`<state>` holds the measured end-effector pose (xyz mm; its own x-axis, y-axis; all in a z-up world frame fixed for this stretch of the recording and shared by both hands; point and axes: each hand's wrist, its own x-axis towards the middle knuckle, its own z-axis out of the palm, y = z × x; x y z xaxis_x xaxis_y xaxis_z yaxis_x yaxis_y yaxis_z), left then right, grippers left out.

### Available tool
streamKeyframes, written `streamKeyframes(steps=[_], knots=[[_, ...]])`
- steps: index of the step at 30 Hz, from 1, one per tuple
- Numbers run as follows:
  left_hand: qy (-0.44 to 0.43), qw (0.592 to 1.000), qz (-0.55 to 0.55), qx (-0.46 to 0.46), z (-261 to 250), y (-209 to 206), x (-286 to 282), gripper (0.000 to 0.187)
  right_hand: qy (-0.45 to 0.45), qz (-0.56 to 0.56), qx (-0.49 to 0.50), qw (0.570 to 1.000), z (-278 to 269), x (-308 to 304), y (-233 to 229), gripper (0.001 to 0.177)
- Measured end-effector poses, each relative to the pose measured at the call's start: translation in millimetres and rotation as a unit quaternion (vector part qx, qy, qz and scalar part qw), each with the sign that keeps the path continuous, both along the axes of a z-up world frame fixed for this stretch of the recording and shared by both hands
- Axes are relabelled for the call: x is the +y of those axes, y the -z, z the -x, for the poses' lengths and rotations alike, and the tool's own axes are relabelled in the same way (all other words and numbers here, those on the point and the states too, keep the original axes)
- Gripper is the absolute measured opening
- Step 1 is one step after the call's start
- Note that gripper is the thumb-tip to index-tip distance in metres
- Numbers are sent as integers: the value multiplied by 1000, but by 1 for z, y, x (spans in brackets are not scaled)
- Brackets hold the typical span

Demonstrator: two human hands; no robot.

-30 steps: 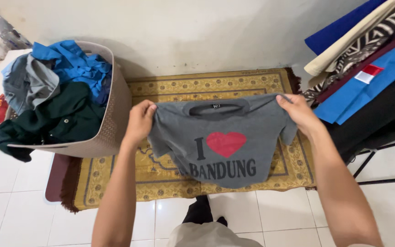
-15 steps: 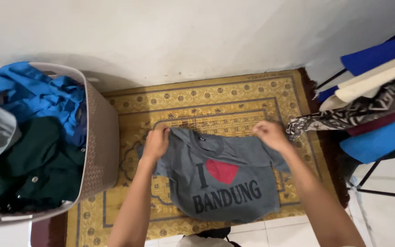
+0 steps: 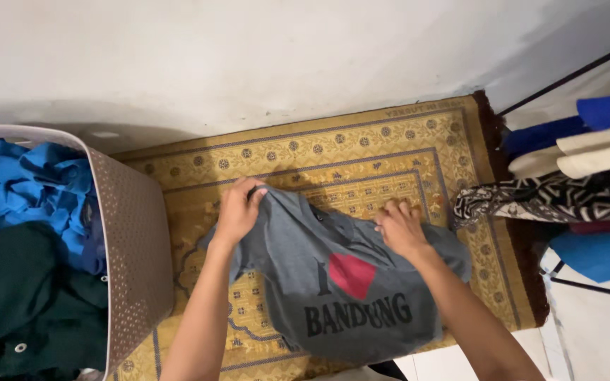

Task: The person takes a gray t-shirt from a laundry basket, places it on a hanger, and hangs it on a clothing rack. They then take a dark green long-sleeved shirt, fold it on the floor, and button it.

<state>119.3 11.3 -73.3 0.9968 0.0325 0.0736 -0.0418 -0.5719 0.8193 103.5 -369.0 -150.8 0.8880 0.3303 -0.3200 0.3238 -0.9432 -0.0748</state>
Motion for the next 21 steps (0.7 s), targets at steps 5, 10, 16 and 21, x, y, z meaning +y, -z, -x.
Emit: streamKeyframes(steps=[5,10,16,21], knots=[[-20,999,-43,2,-7,9,5,15,157,-105,-109,976,-31,-29,19,16],[-39,979,-193,48,-13,38,1,11,174,-156,-170,957,-69,-54,21,9],[-84,960,-248,95,-11,64,-15,34,185,-91,-117,971,-60,-28,-1,36],[-75,971,-229,4,11,45,-51,39,144,-167,-147,964,-26,-12,-25,46]])
